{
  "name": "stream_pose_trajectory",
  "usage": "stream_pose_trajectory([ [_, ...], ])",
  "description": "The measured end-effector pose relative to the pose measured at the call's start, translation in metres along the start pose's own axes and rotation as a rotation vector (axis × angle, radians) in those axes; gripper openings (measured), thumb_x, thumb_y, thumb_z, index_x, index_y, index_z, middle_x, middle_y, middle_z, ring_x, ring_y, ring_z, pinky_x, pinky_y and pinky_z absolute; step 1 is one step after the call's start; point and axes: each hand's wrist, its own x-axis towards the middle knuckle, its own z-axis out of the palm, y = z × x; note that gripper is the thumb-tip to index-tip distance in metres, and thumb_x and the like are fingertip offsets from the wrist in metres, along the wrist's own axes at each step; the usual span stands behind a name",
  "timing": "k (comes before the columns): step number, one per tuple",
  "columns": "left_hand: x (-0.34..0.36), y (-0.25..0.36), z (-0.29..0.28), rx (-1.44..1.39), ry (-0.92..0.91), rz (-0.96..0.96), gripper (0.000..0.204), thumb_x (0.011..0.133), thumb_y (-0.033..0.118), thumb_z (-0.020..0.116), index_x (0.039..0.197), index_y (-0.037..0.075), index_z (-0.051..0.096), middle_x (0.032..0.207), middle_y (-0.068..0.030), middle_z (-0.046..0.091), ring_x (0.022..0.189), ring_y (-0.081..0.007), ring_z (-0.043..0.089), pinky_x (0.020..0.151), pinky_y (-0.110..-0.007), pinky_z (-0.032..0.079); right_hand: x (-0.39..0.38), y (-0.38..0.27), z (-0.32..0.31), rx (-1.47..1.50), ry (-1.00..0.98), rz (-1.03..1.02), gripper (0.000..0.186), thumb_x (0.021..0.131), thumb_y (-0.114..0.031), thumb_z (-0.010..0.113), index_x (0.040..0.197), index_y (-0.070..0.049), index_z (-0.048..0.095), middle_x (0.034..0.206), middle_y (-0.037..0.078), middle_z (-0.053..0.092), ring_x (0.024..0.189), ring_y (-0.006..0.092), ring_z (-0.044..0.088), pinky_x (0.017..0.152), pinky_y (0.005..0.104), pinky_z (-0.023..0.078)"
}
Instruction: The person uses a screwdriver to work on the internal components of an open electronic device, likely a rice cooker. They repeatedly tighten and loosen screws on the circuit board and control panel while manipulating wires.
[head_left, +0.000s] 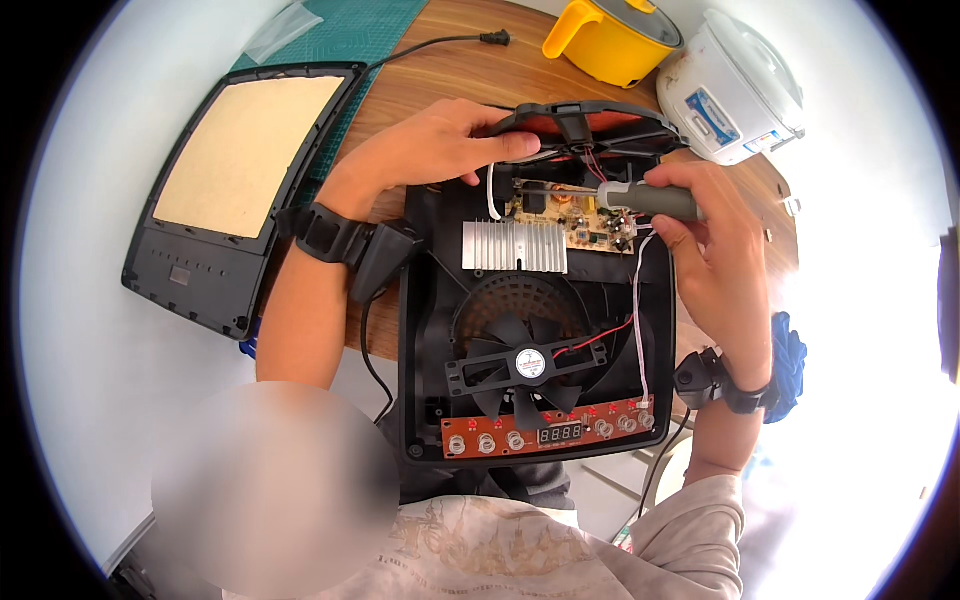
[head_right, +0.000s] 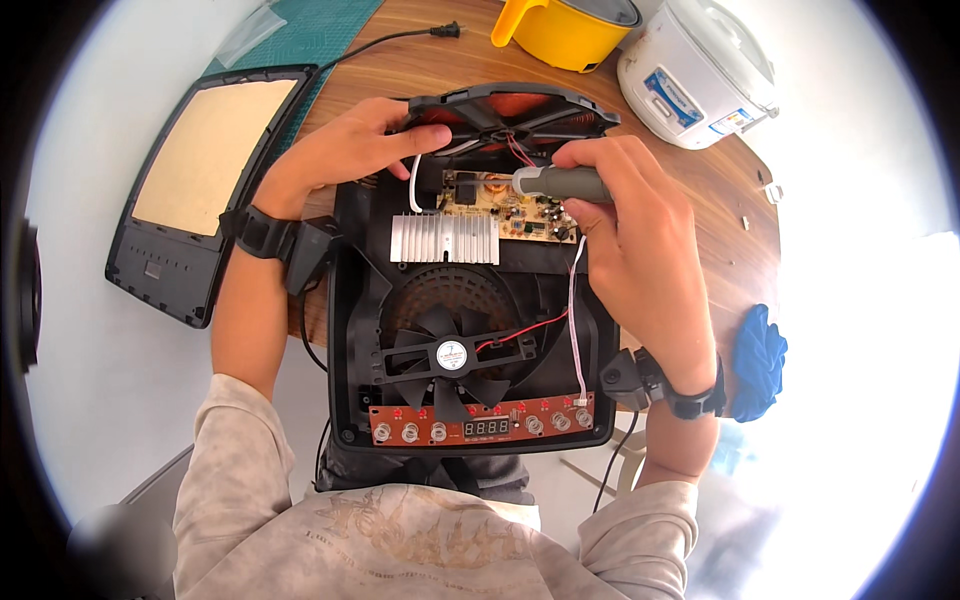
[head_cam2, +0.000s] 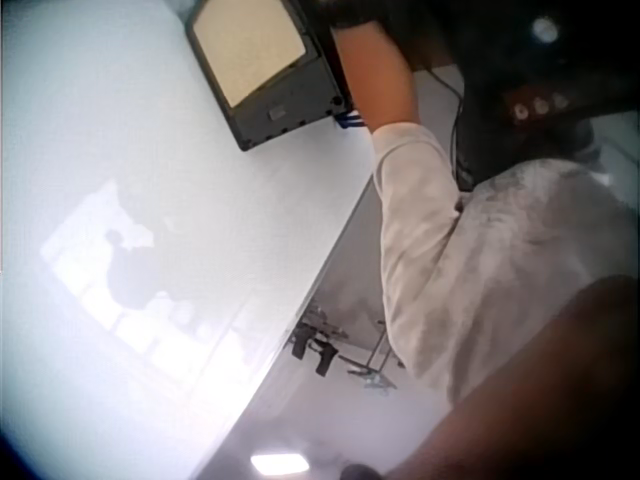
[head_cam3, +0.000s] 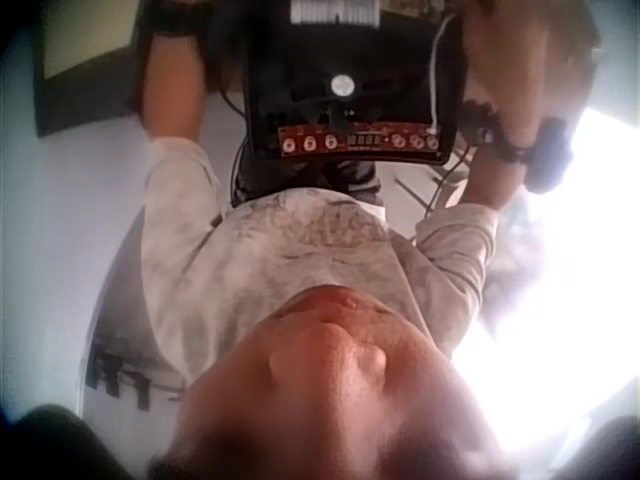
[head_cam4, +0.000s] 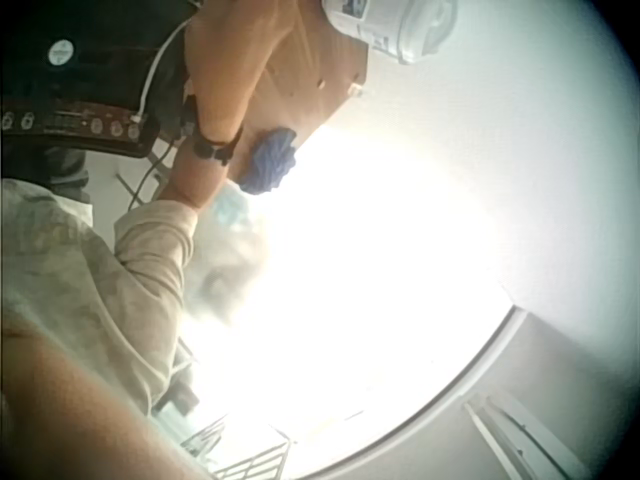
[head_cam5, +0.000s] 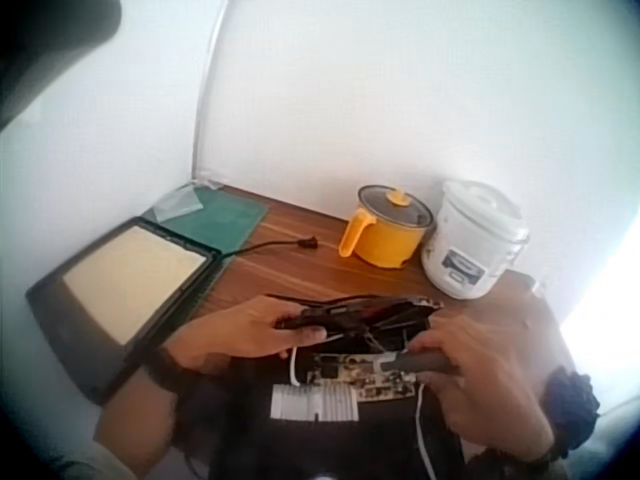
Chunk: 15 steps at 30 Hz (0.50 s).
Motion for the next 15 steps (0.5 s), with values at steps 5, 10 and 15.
stream_pose_trajectory([
  [5, 0.005, -0.011, 0.003, -0.054, 0.039, 0.039, 0.057, 0.09, 0.056, 0.068, 0.107, 0.001, 0.07, 0.083, -0.0039, 0.062, 0.067, -0.0122, 0.062, 0.058, -0.025, 0.047, 0.0, -0.005, -0.001, -0.035, -0.017, 0.035, 0.027, 0.086, 0.008, 0.063, 0.11, -0.003, 0.061, 0.101, 0.014, 0.061, 0.083, 0.0334, 0.062, 0.075, 0.0364, 0.05],
  [10, 0.004, -0.004, 0.001, -0.019, 0.016, 0.001, 0.056, 0.092, 0.054, 0.067, 0.111, 0.002, 0.07, 0.085, -0.0034, 0.062, 0.067, -0.0118, 0.061, 0.06, -0.024, 0.049, -0.001, -0.007, -0.002, -0.01, -0.017, 0.088, 0.026, 0.088, 0.003, 0.066, 0.112, -0.003, 0.061, 0.104, 0.013, 0.064, 0.086, 0.0312, 0.065, 0.074, 0.035, 0.054],
  [15, 0.005, -0.012, 0.001, -0.038, 0.02, 0.019, 0.056, 0.092, 0.054, 0.067, 0.113, 0.003, 0.07, 0.085, -0.0034, 0.062, 0.067, -0.0117, 0.061, 0.06, -0.024, 0.049, 0.0, -0.011, -0.001, 0.013, -0.034, 0.142, 0.024, 0.09, -0.002, 0.067, 0.113, -0.002, 0.061, 0.104, 0.013, 0.065, 0.084, 0.0312, 0.067, 0.073, 0.0348, 0.055],
])
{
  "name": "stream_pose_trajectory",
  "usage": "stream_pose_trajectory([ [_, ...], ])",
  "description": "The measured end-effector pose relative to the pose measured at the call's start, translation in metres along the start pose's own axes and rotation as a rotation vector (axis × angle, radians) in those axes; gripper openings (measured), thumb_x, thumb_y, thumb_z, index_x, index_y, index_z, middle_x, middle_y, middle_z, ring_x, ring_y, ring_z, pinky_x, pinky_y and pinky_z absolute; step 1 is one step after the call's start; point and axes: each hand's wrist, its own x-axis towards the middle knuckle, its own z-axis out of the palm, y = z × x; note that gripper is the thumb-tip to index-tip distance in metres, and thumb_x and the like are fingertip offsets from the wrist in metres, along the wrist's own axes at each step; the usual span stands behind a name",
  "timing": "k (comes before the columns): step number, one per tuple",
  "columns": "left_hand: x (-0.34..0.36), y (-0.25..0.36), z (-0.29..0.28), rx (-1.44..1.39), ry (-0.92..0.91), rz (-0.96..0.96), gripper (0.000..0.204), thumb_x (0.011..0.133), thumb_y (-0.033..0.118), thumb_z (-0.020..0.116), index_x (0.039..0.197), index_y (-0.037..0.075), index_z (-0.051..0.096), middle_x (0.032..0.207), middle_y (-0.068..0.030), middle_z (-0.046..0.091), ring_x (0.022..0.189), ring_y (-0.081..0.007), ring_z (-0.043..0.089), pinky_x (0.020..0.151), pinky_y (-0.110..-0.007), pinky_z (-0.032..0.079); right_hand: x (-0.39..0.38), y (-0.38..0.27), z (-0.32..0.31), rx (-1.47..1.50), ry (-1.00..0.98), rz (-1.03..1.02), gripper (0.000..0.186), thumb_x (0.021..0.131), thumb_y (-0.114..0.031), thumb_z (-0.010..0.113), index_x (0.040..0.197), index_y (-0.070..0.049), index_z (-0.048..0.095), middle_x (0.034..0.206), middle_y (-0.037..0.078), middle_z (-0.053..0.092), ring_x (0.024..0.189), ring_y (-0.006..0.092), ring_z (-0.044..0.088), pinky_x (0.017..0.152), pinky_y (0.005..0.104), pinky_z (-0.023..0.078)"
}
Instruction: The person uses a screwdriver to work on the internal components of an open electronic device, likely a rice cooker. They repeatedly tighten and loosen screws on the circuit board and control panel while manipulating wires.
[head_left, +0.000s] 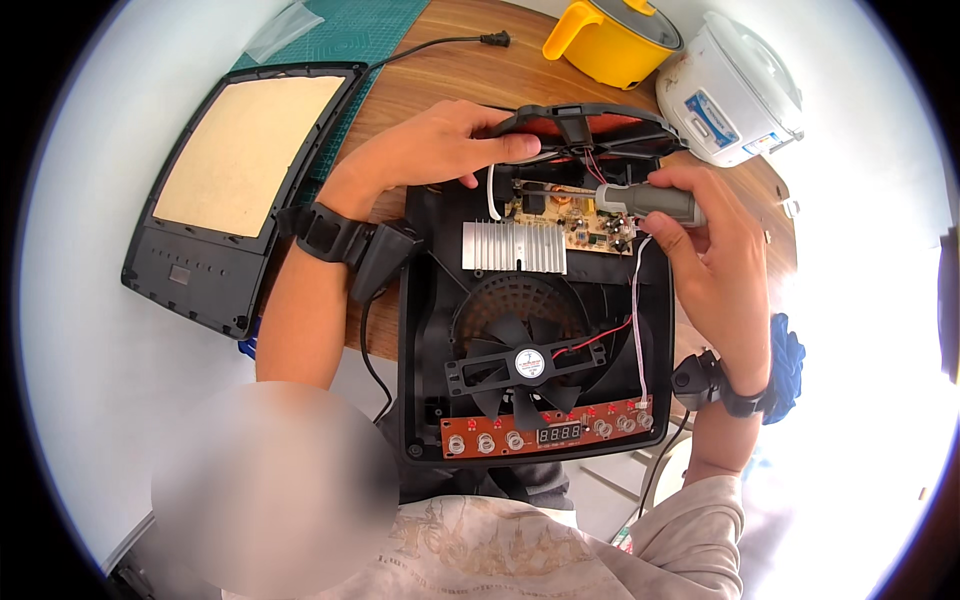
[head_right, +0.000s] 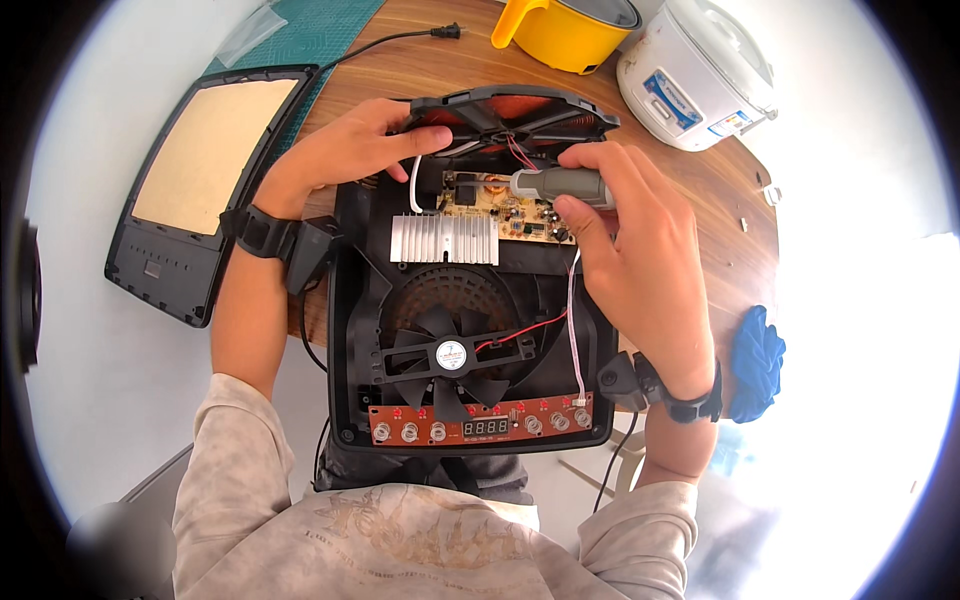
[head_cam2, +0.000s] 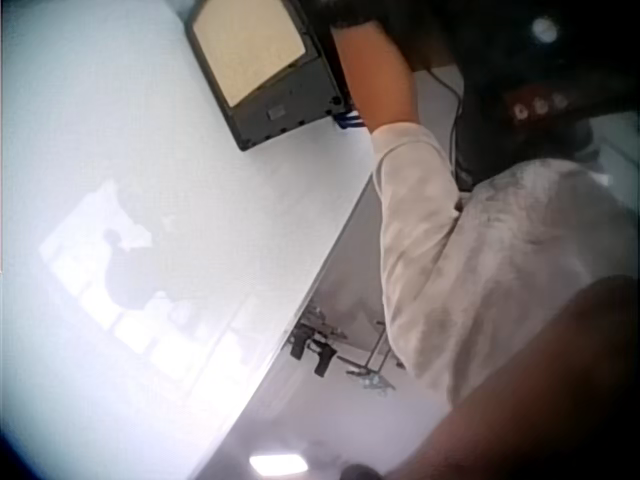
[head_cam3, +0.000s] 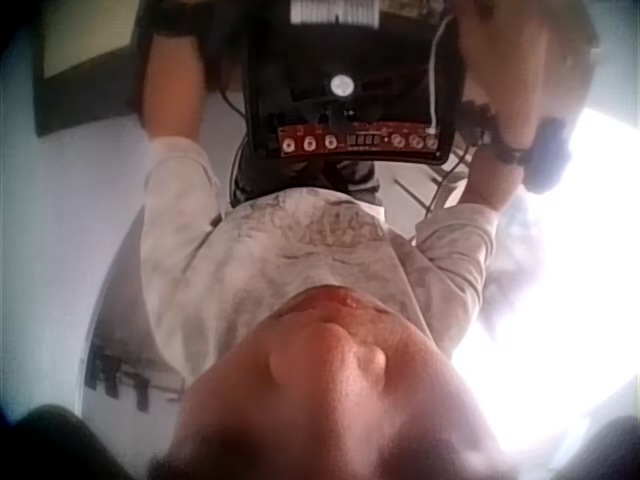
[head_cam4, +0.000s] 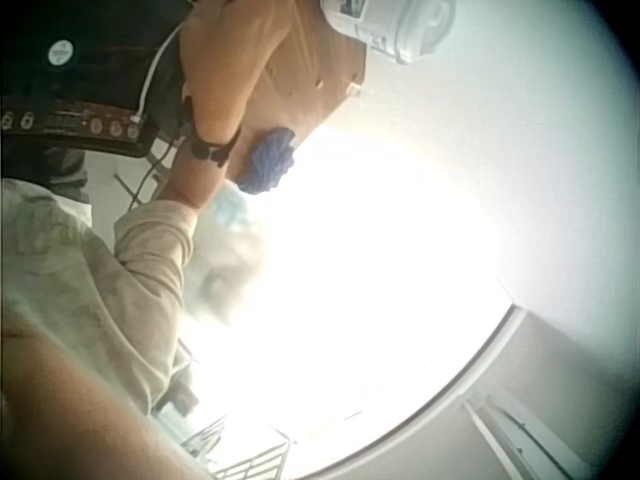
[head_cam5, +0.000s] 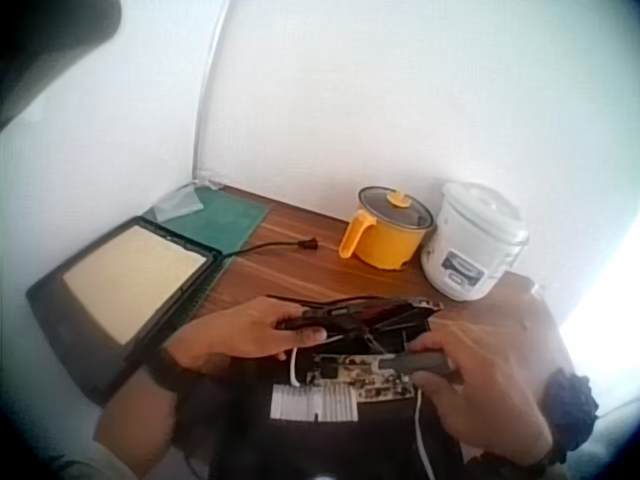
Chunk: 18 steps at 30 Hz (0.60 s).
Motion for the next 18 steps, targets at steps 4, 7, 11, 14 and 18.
stream_pose_trajectory([
  [4, 0.003, -0.003, 0.001, -0.008, -0.004, 0.017, 0.055, 0.091, 0.054, 0.068, 0.112, 0.003, 0.07, 0.085, -0.0033, 0.062, 0.067, -0.0115, 0.061, 0.06, -0.024, 0.049, -0.003, 0.001, 0.0, 0.004, 0.023, 0.01, 0.023, 0.091, -0.003, 0.066, 0.113, -0.002, 0.061, 0.103, 0.014, 0.065, 0.083, 0.0311, 0.067, 0.073, 0.0346, 0.055],
  [7, 0.0, 0.004, 0.0, 0.0, -0.002, 0.0, 0.055, 0.091, 0.054, 0.068, 0.111, 0.003, 0.07, 0.084, -0.0034, 0.062, 0.067, -0.0115, 0.06, 0.06, -0.024, 0.05, -0.003, 0.0, -0.001, -0.028, 0.015, -0.004, 0.022, 0.091, -0.003, 0.065, 0.113, -0.002, 0.061, 0.103, 0.014, 0.065, 0.082, 0.0308, 0.067, 0.072, 0.0343, 0.056],
  [11, 0.0, 0.001, 0.001, 0.008, 0.003, 0.016, 0.058, 0.092, 0.058, 0.065, 0.111, 0.003, 0.071, 0.078, -0.0015, 0.056, 0.069, -0.0116, 0.057, 0.06, -0.027, 0.051, -0.003, -0.003, 0.001, -0.049, 0.024, -0.025, 0.022, 0.091, -0.003, 0.065, 0.112, -0.002, 0.062, 0.102, 0.014, 0.064, 0.081, 0.0315, 0.067, 0.071, 0.0351, 0.055],
  [14, 0.0, 0.002, 0.002, 0.027, 0.007, 0.023, 0.06, 0.092, 0.06, 0.063, 0.111, 0.004, 0.071, 0.074, -0.0006, 0.053, 0.07, -0.0116, 0.055, 0.06, -0.028, 0.051, -0.005, -0.008, 0.001, -0.114, 0.026, -0.059, 0.023, 0.09, -0.002, 0.066, 0.112, -0.004, 0.063, 0.099, 0.014, 0.063, 0.078, 0.0327, 0.065, 0.068, 0.0373, 0.054],
  [18, -0.001, 0.004, 0.001, 0.027, 0.003, 0.032, 0.061, 0.092, 0.061, 0.063, 0.111, 0.003, 0.071, 0.073, -0.0002, 0.052, 0.069, -0.0114, 0.055, 0.059, -0.028, 0.051, -0.006, -0.012, 0.003, -0.243, 0.042, -0.171, 0.025, 0.088, -0.004, 0.067, 0.113, -0.006, 0.064, 0.095, 0.014, 0.061, 0.075, 0.0353, 0.062, 0.064, 0.0411, 0.051],
])
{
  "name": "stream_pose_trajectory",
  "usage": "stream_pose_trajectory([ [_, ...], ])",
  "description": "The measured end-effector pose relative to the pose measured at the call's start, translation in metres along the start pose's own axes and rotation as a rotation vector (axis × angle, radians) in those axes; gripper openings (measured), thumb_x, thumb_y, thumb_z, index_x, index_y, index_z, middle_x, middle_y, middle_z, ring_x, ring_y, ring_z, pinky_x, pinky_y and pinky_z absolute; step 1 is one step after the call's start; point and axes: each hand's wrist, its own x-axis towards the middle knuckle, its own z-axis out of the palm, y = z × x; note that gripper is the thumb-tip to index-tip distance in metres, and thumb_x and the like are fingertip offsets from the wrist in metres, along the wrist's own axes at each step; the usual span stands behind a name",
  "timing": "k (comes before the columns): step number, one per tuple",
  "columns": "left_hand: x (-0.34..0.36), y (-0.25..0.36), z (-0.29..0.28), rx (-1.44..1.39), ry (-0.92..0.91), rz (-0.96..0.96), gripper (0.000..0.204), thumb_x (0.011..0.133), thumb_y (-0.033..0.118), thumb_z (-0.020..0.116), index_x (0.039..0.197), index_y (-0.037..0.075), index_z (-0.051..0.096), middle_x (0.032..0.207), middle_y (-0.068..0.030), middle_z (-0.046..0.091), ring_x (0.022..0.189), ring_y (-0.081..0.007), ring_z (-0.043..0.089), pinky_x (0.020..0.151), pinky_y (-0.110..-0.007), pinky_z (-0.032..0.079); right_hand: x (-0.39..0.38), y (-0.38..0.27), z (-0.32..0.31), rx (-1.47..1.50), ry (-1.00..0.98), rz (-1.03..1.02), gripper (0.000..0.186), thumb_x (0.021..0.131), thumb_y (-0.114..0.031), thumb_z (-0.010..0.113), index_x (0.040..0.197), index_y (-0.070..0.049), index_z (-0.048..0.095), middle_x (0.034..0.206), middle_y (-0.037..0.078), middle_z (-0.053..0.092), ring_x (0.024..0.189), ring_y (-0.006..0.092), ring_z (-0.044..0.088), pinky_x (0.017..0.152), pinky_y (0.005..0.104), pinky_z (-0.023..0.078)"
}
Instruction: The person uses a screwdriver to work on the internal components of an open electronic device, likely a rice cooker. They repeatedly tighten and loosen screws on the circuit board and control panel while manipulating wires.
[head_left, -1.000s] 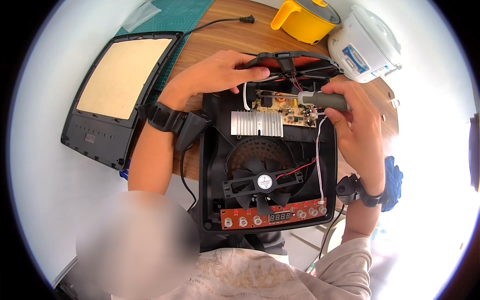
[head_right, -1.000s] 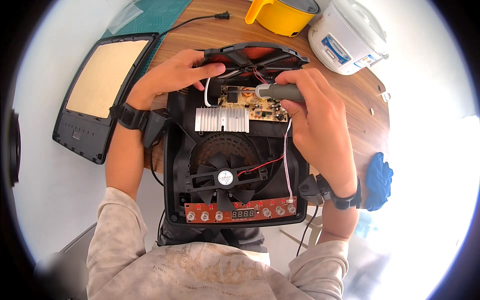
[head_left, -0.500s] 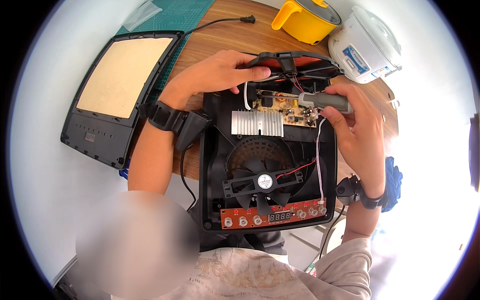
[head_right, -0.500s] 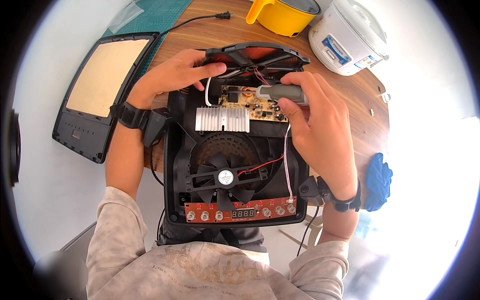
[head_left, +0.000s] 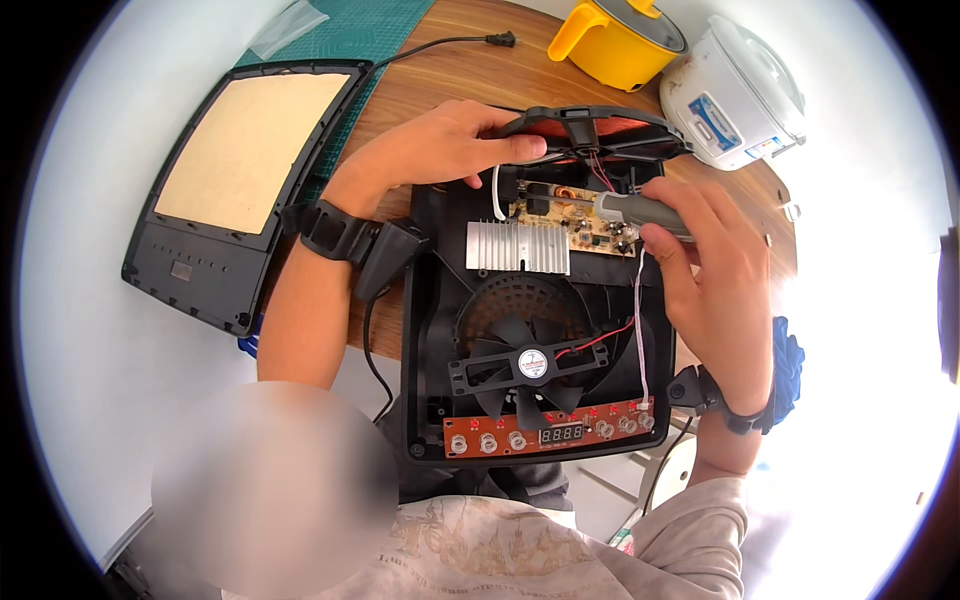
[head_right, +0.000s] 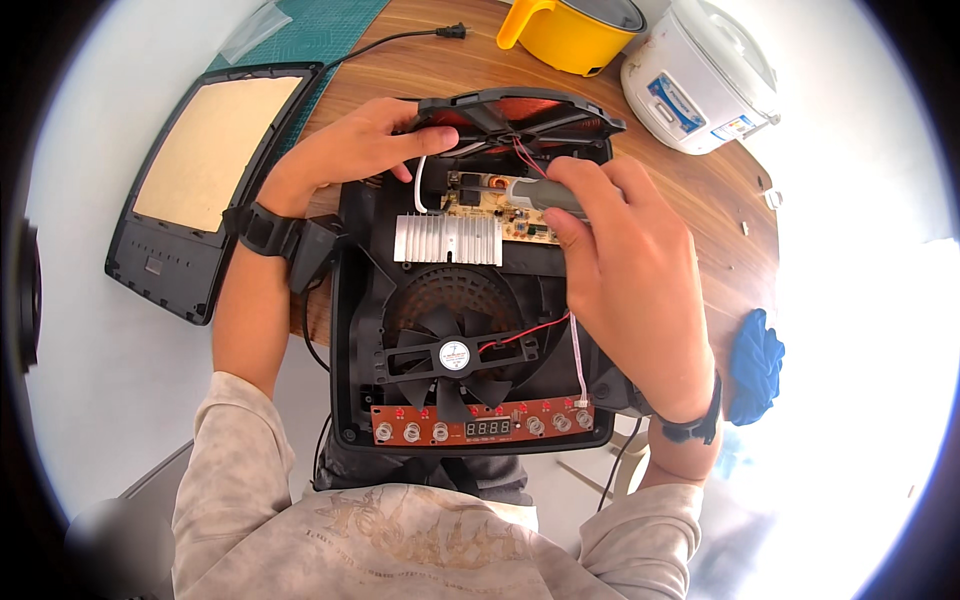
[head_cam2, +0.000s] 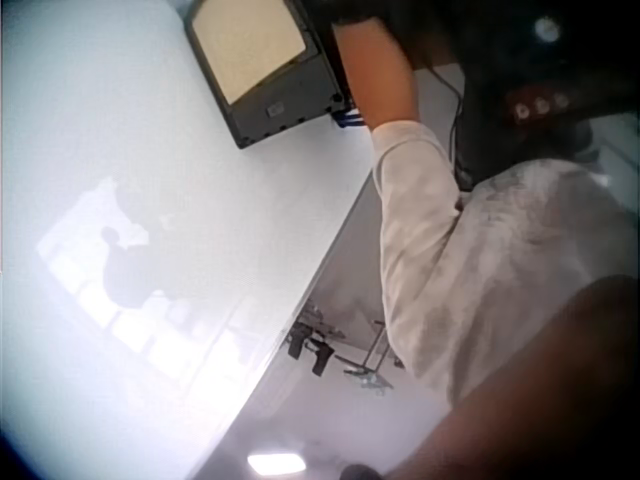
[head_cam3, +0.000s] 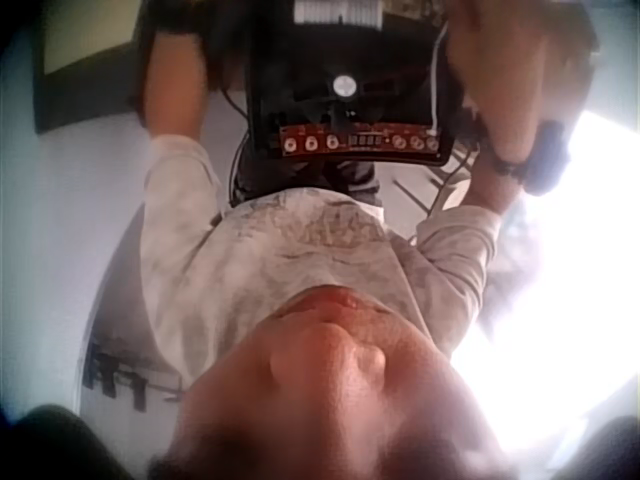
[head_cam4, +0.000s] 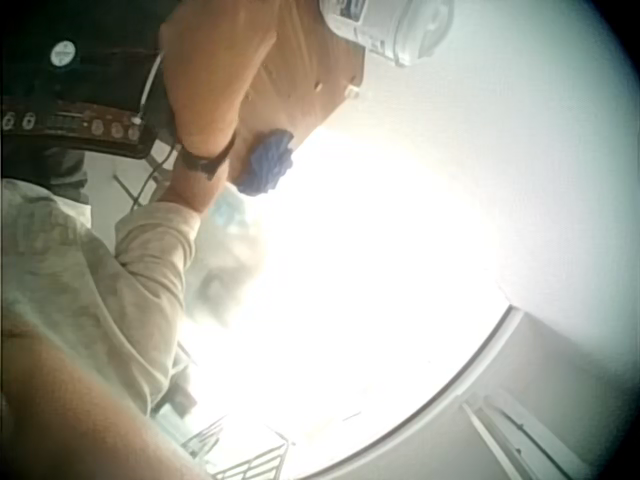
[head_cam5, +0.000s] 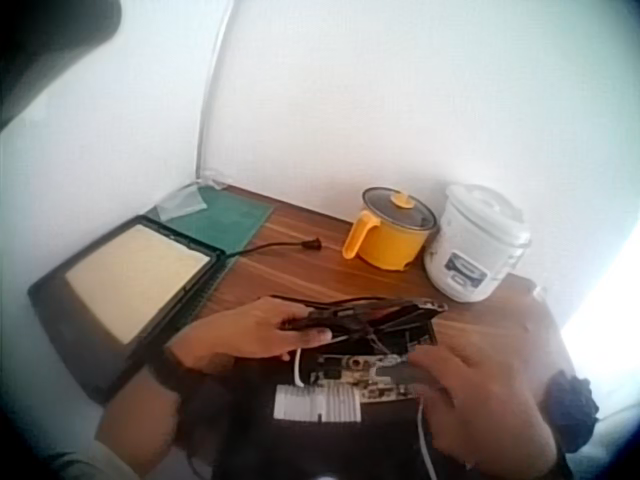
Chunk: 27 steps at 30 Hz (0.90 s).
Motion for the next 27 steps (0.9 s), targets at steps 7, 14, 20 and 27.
stream_pose_trajectory([
  [7, 0.005, -0.009, 0.0, -0.037, -0.012, -0.013, 0.053, 0.092, 0.052, 0.068, 0.109, 0.002, 0.071, 0.083, -0.0031, 0.059, 0.071, -0.011, 0.057, 0.059, -0.025, 0.051, 0.011, -0.025, -0.004, -0.178, -0.059, -0.135, 0.021, 0.087, -0.005, 0.069, 0.106, -0.007, 0.062, 0.093, 0.014, 0.058, 0.073, 0.0366, 0.063, 0.061, 0.0422, 0.051],
  [14, 0.002, -0.008, -0.001, 0.012, -0.032, 0.059, 0.062, 0.093, 0.061, 0.061, 0.115, 0.004, 0.07, 0.074, -0.0023, 0.056, 0.063, -0.0127, 0.056, 0.057, -0.028, 0.051, 0.035, -0.041, 0.01, -0.156, -0.098, -0.164, 0.018, 0.091, -0.019, 0.069, 0.103, -0.006, 0.063, 0.092, 0.014, 0.061, 0.075, 0.0349, 0.062, 0.065, 0.0416, 0.049],
  [20, -0.002, -0.002, -0.002, 0.023, -0.03, 0.035, 0.06, 0.093, 0.059, 0.061, 0.117, 0.004, 0.07, 0.082, -0.0045, 0.063, 0.067, -0.0133, 0.058, 0.058, -0.028, 0.052, 0.033, -0.043, 0.021, -0.375, -0.109, -0.175, 0.02, 0.094, -0.023, 0.068, 0.101, -0.006, 0.06, 0.084, 0.012, 0.06, 0.067, 0.0347, 0.062, 0.056, 0.0418, 0.048],
  [27, 0.0, -0.003, -0.003, -0.004, -0.034, 0.057, 0.056, 0.094, 0.055, 0.063, 0.117, 0.005, 0.071, 0.081, -0.004, 0.064, 0.067, -0.013, 0.059, 0.058, -0.028, 0.053, 0.037, -0.04, 0.02, -0.321, -0.082, -0.242, 0.016, 0.094, -0.018, 0.066, 0.1, -0.006, 0.058, 0.087, 0.014, 0.061, 0.07, 0.036, 0.062, 0.058, 0.043, 0.05],
])
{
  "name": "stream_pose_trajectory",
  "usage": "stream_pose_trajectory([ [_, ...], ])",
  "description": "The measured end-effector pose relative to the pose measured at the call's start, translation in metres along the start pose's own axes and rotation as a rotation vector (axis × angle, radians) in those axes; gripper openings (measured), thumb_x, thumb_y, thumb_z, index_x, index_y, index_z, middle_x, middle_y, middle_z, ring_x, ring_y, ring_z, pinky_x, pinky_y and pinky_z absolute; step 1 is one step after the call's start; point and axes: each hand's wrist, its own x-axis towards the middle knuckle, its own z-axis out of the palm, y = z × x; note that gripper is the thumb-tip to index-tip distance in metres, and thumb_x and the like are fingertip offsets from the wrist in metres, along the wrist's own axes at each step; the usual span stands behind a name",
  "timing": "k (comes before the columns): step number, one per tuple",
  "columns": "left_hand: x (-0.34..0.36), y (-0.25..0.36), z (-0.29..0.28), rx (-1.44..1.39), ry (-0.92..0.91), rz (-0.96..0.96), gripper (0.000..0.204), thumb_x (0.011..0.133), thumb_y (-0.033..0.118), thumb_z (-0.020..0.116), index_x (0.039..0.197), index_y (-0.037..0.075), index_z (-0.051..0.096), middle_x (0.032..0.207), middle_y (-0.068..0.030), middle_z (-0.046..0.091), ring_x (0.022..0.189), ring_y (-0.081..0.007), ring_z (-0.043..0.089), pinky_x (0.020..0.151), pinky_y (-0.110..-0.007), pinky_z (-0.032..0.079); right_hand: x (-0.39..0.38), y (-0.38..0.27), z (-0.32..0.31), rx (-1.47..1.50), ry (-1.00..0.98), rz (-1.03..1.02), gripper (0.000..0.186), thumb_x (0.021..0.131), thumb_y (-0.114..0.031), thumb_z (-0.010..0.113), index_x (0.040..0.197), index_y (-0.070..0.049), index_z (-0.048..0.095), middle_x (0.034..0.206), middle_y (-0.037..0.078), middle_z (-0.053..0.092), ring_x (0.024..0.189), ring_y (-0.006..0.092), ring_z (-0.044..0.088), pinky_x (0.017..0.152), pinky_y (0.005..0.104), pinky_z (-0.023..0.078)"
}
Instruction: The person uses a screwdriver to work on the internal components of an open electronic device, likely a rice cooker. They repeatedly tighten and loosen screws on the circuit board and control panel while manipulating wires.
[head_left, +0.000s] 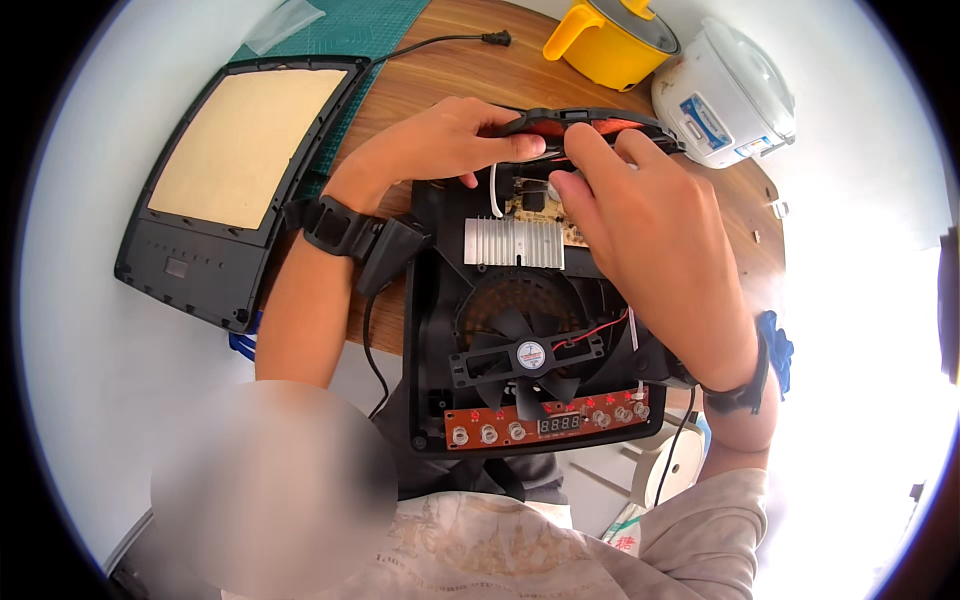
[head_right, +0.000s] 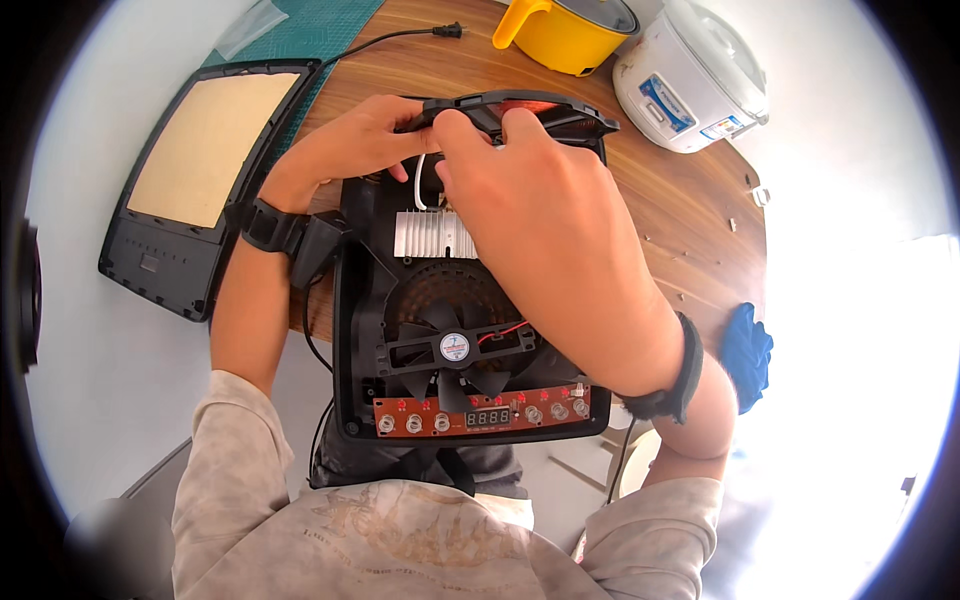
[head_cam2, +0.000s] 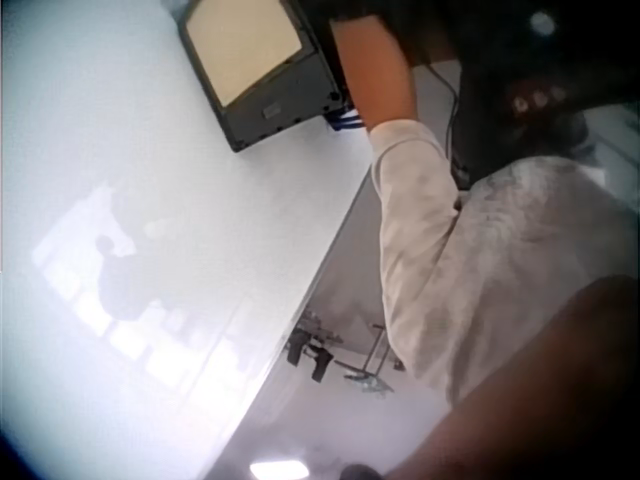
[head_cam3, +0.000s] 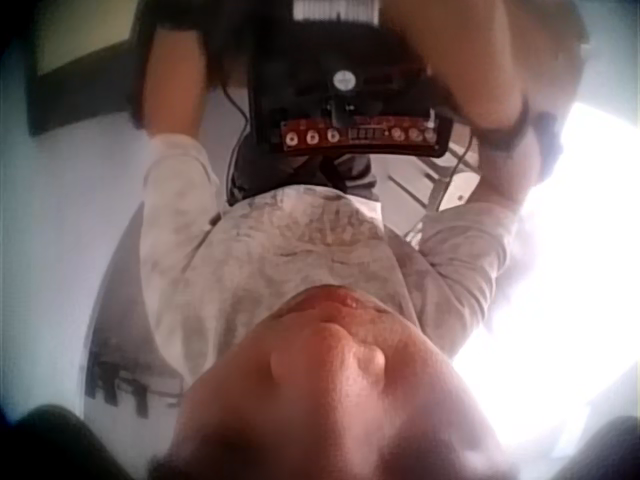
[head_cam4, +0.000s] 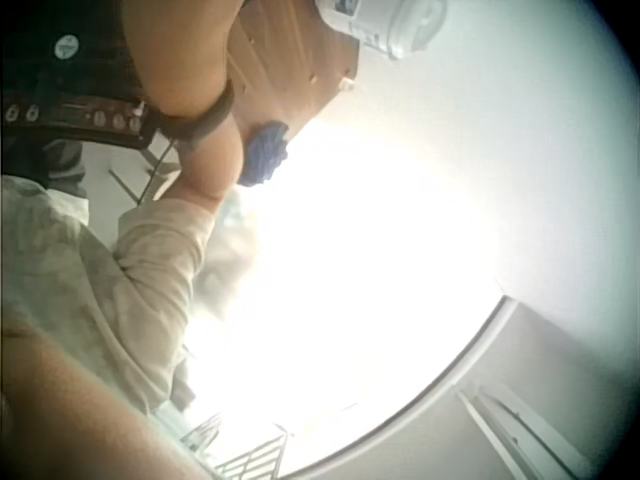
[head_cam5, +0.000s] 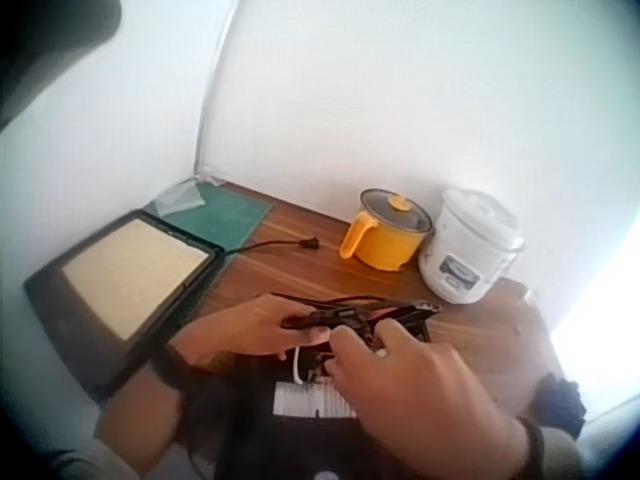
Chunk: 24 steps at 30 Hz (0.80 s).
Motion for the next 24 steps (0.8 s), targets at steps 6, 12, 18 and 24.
stream_pose_trajectory([
  [6, 0.004, -0.006, 0.002, -0.032, 0.009, -0.022, 0.042, 0.098, 0.042, 0.064, 0.105, 0.001, 0.068, 0.078, 0.0006, 0.056, 0.064, -0.0086, 0.055, 0.055, -0.025, 0.051, 0.004, 0.008, -0.002, 0.052, -0.025, -0.037, 0.018, 0.09, -0.014, 0.068, 0.101, -0.006, 0.056, 0.083, 0.014, 0.059, 0.075, 0.0317, 0.063, 0.06, 0.0397, 0.052],
  [12, 0.006, -0.011, 0.004, -0.011, 0.05, -0.011, 0.057, 0.093, 0.056, 0.064, 0.114, 0.004, 0.072, 0.069, -0.0001, 0.053, 0.059, -0.0109, 0.056, 0.053, -0.027, 0.053, 0.012, 0.024, -0.005, 0.194, -0.08, -0.052, 0.016, 0.09, -0.009, 0.066, 0.101, -0.005, 0.055, 0.089, 0.014, 0.059, 0.079, 0.0358, 0.06, 0.066, 0.0422, 0.048],
  [18, 0.006, -0.011, 0.005, -0.003, 0.064, -0.023, 0.058, 0.093, 0.057, 0.064, 0.112, 0.003, 0.072, 0.067, 0.0002, 0.05, 0.059, -0.0109, 0.056, 0.053, -0.027, 0.053, 0.014, 0.039, -0.013, 0.28, -0.173, -0.062, 0.015, 0.087, -0.001, 0.064, 0.099, -0.003, 0.054, 0.091, 0.014, 0.056, 0.084, 0.0372, 0.057, 0.071, 0.0415, 0.044],
  [24, 0.006, -0.013, 0.004, -0.021, 0.086, -0.031, 0.059, 0.093, 0.057, 0.064, 0.107, 0.001, 0.072, 0.066, 0.0002, 0.05, 0.059, -0.0109, 0.056, 0.052, -0.027, 0.053, 0.018, 0.039, -0.02, 0.27, -0.256, -0.038, 0.019, 0.08, 0.01, 0.061, 0.094, -0.002, 0.054, 0.093, 0.014, 0.055, 0.089, 0.0377, 0.058, 0.073, 0.0428, 0.044],
])
